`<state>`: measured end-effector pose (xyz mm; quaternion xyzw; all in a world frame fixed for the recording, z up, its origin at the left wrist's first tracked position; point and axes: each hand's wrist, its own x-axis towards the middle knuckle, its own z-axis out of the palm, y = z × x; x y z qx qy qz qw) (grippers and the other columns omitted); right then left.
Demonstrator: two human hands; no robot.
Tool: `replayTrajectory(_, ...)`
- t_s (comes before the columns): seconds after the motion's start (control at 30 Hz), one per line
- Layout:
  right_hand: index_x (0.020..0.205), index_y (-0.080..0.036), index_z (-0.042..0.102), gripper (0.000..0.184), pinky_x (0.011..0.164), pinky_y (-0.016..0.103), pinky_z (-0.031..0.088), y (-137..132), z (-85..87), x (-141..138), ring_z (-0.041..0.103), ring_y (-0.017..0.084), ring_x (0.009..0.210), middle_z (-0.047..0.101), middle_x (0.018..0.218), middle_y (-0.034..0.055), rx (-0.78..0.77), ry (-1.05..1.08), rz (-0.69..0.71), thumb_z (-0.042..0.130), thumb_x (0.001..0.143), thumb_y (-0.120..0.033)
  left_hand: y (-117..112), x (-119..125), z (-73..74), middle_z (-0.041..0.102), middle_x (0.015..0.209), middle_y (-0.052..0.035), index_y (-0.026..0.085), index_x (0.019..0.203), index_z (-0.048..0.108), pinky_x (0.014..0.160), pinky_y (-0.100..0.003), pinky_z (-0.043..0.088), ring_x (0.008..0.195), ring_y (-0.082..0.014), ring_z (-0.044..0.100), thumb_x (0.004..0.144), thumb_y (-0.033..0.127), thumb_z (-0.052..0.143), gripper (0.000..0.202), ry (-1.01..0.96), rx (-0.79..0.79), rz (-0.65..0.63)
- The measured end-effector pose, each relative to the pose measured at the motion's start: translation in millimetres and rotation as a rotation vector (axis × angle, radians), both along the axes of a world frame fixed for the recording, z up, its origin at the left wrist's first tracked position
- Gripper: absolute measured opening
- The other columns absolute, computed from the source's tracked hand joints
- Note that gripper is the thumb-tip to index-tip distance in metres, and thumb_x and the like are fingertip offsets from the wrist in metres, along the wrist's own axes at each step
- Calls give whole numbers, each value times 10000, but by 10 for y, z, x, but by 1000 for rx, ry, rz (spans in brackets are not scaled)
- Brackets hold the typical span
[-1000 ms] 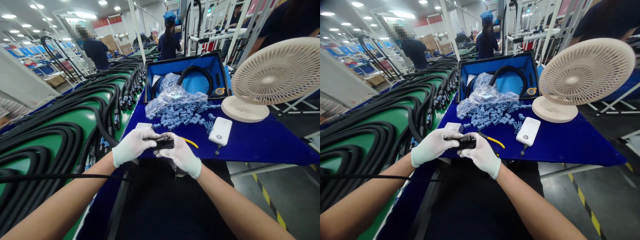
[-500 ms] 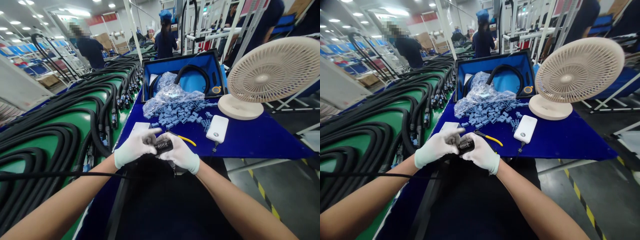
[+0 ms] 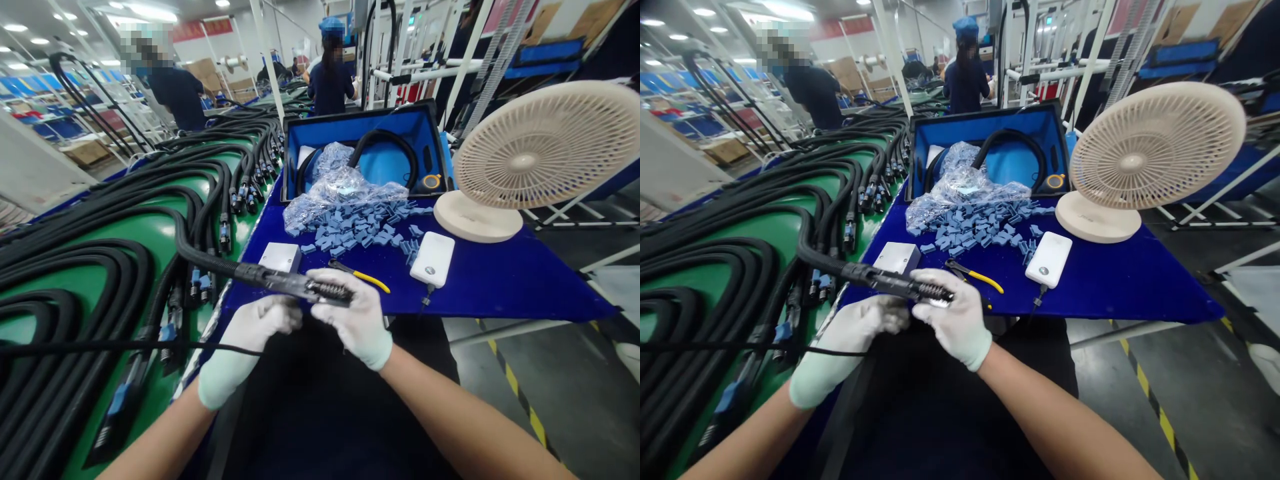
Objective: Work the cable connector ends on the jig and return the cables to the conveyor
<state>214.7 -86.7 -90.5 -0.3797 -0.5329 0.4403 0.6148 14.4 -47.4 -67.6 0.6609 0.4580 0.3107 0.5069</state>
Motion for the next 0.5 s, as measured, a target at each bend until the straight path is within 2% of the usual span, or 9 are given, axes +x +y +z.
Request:
replayTrajectory(0.07,1237,-286,699,472,1095,406,482,56,-46,-38,607,247,1270,653,1374,31,124,-210,238,757,774,-211,46,-76,-43,689,909,-85,218,948,700,742,-384,577,811,-216,660,964,522,508,360,-346,-201,132)
replayTrajectory(0.1,1256,-286,694,467,1115,398,465,136,-63,-10,590,240,1295,640,1397,25,184,-361,331,736,797,-210,101,-117,-36,675,907,-70,231,961,685,734,-366,584,793,-195,653,964,489,530,301,-474,-234,229)
replayTrajectory(0.13,1263,-273,694,444,1128,390,450,252,-75,50,577,234,1308,633,1409,29,225,-529,360,699,825,-195,169,-159,-6,653,880,-47,243,966,674,705,-335,582,742,-165,633,952,441,573,223,-551,-232,318)
replayTrajectory(0.17,1250,-253,700,406,1141,387,431,397,-80,140,566,227,1317,629,1414,38,232,-708,305,627,863,-156,242,-197,44,622,832,-23,249,967,667,653,-296,568,670,-133,594,932,391,623,152,-585,-208,372)
replayTrajectory(0.2,1220,-219,712,380,1141,387,421,559,-81,249,572,230,1298,645,1385,68,184,-895,138,566,884,-117,315,-228,112,579,776,-2,251,973,664,590,-260,538,598,-105,538,914,355,659,120,-595,-164,395)
replayTrajectory(0.23,1193,-194,721,363,1127,395,421,726,-78,366,576,248,1276,657,1355,103,92,-1121,4,535,894,-103,389,-247,190,529,725,15,245,977,662,532,-234,498,545,-86,478,902,339,683,122,-587,-112,393)
replayTrajectory(0.27,1145,-196,733,337,1088,411,440,886,-74,476,585,273,1247,678,1307,119,-7,-1344,-50,526,895,-107,464,-252,273,474,680,28,232,969,659,489,-219,457,511,-75,425,894,340,699,137,-569,-54,375)
replayTrajectory(0.37,1008,-201,745,241,969,429,480,1236,-74,681,628,316,1131,720,1165,140,-63,-1471,-51,561,870,-128,717,-185,484,353,591,59,198,910,634,428,-210,375,460,-64,342,870,364,727,194,-510,155,329)
replayTrajectory(0.5,1045,-173,701,215,869,422,492,1383,-106,686,681,313,964,736,1016,163,-89,-1492,-72,598,855,-184,1105,-30,562,398,547,74,189,982,629,425,-223,346,424,-69,348,839,334,717,222,-437,379,331)
